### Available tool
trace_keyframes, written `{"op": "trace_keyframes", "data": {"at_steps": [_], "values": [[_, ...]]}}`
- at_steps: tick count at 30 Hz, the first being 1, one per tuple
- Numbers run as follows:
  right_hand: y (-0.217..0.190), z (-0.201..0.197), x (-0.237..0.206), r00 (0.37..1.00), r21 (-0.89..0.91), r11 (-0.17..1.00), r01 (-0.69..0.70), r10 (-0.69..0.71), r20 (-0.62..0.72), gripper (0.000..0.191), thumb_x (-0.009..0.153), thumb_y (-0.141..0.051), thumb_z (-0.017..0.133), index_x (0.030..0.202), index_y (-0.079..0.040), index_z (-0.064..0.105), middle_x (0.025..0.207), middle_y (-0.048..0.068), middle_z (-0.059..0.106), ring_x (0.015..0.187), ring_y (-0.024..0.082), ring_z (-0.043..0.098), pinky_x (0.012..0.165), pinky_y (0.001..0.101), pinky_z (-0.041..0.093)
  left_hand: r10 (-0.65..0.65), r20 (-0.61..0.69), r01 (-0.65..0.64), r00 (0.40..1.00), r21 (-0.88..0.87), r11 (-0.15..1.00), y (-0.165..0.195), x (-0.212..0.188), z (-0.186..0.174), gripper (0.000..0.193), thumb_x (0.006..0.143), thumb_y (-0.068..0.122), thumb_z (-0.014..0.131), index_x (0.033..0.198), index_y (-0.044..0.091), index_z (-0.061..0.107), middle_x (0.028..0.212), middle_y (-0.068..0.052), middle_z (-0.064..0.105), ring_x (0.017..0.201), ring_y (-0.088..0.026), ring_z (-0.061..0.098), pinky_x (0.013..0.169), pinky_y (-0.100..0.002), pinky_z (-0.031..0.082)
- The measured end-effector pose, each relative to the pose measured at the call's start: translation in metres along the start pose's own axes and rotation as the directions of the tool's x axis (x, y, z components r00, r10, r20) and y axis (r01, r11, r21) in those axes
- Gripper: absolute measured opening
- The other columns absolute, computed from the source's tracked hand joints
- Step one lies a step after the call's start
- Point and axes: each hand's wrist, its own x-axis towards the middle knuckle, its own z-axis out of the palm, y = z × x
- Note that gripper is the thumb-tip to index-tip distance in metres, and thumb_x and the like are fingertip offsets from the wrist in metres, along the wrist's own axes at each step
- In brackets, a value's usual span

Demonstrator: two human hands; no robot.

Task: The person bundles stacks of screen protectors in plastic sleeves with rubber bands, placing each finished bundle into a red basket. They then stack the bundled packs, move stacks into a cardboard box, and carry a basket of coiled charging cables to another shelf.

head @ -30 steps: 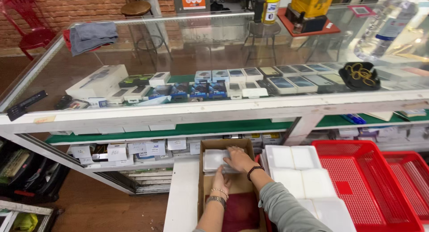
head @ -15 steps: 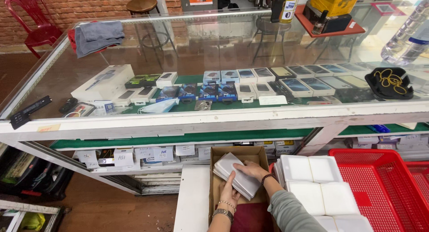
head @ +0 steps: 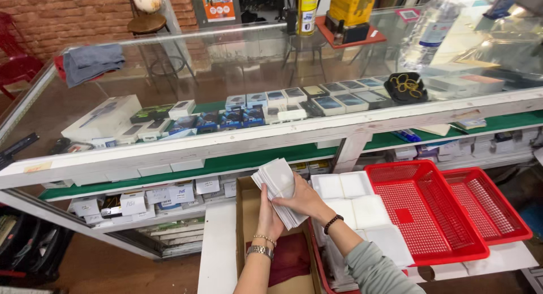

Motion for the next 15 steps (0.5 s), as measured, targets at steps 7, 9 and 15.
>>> {"op": "trace_keyframes", "data": {"at_steps": [7,9,15], "values": [[0.046,-0.115,-0.034,0.980,0.188,0.971,-0.147,0.117,0.159,0.104,0.067,-0.052,0.078,0.146,0.005,0.044,0.133,0.025,0.065,0.122,0.034,0.066,0.104,0.0383,0.050,-0.044,0.098,0.049,0.994,-0.048,0.998,-0.030,-0.011,0.017,0.080,0.094,0.067,0.044,0.146,0.006,0.050,0.138,-0.016,0.063,0.124,-0.032,0.063,0.104,-0.048,0.051],[0.057,-0.150,-0.046,0.985,-0.026,0.996,-0.085,0.088,0.147,0.105,0.066,-0.049,0.079,0.150,0.001,0.037,0.135,0.023,0.061,0.123,0.033,0.064,0.104,0.0370,0.050,-0.033,0.064,0.034,0.997,-0.014,0.999,-0.028,-0.018,0.013,0.071,0.096,0.059,0.049,0.143,0.006,0.053,0.134,-0.015,0.065,0.119,-0.031,0.066,0.101,-0.047,0.054],[0.072,-0.158,-0.068,0.928,-0.564,0.789,0.245,-0.024,0.371,0.108,0.066,-0.039,0.084,0.157,-0.015,0.031,0.151,0.012,0.050,0.141,0.029,0.044,0.122,0.0529,0.029,0.079,-0.100,-0.058,0.992,0.203,0.978,-0.006,-0.027,0.017,0.059,0.090,0.038,0.063,0.141,0.009,0.051,0.132,-0.014,0.064,0.115,-0.027,0.068,0.097,-0.046,0.057]]}}
